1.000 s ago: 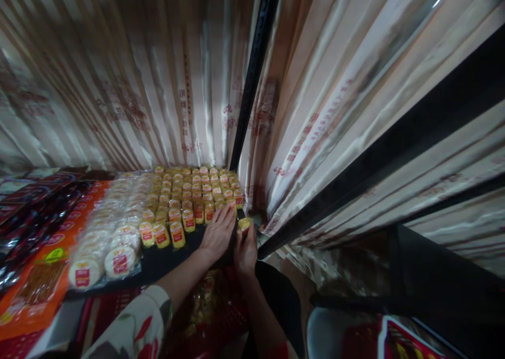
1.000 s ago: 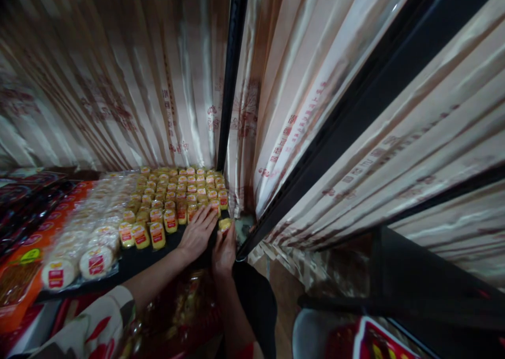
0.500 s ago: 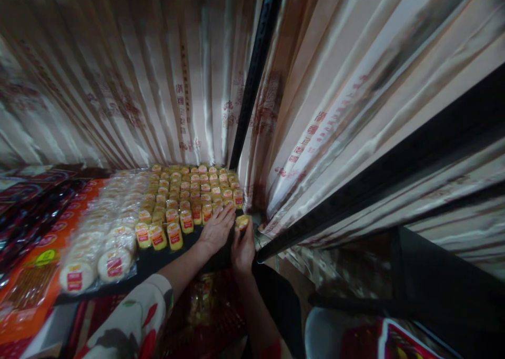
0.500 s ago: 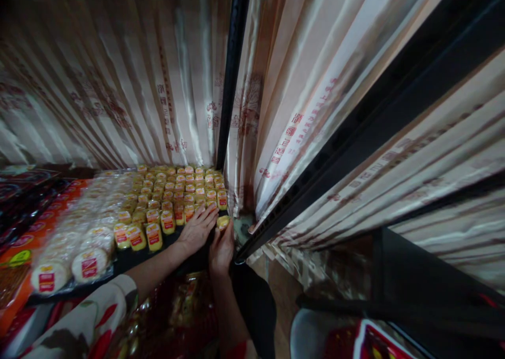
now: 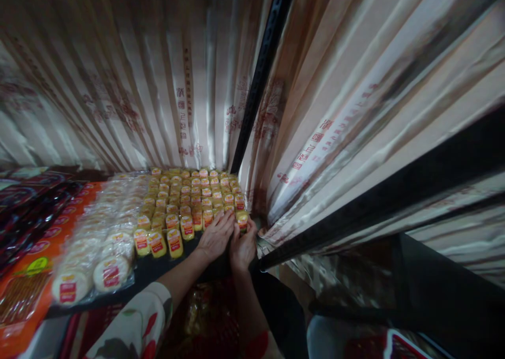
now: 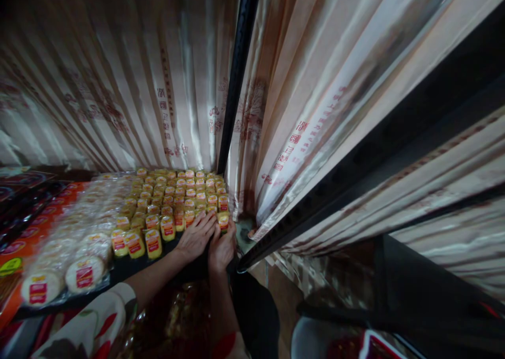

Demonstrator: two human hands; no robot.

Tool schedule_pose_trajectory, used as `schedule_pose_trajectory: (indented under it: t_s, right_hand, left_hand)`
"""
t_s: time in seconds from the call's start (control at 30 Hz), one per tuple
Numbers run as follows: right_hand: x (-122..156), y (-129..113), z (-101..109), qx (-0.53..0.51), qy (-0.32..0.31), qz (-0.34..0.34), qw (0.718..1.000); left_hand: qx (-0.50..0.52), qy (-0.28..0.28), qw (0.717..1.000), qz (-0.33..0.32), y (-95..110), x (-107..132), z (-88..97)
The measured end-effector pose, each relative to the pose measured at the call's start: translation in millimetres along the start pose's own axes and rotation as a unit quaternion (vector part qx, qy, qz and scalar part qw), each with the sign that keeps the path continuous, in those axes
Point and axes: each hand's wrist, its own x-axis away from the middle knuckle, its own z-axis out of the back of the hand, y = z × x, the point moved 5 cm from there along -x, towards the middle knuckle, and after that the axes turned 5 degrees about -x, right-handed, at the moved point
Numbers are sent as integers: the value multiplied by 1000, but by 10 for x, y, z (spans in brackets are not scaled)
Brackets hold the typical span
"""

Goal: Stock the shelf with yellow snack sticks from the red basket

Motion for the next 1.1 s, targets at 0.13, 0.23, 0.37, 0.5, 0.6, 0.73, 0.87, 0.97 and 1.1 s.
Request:
schedule_pose_trajectory:
  t_s: [0.13, 0.23, 0.37, 0.5, 0.6, 0.73, 0.87, 0.97, 1.1]
  right_hand:
    - [-43, 52, -17, -1, 1, -30, 1000]
    - [-94, 40, -19, -22, 9, 2, 1000]
    - [-112, 47, -46, -43, 12, 41, 998]
    - [-95, 79, -82, -67, 13, 64, 996]
    - [-84, 86, -92, -70, 12, 74, 995]
    - [-68, 71, -93, -37, -4, 67, 997]
    - [-53, 49, -72, -1, -4, 66, 998]
    - [-47, 44, -63, 17, -2, 75, 997]
    - [-42, 49, -51, 3, 4, 91, 996]
  left_hand:
    - [-3, 13, 1000, 7, 7, 3, -26]
    - [-17, 33, 999, 5, 21, 22, -64]
    - [-25, 59, 998, 6, 30, 54, -122]
    - [-24, 82, 996, 12, 27, 72, -132]
    - [-26, 97, 995, 12, 29, 76, -111]
    - [-22, 79, 996, 17, 27, 74, -112]
    - [-18, 56, 998, 18, 22, 72, -150]
    - [-25, 70, 997, 18, 20, 76, -153]
    - [-27, 77, 996, 22, 15, 78, -135]
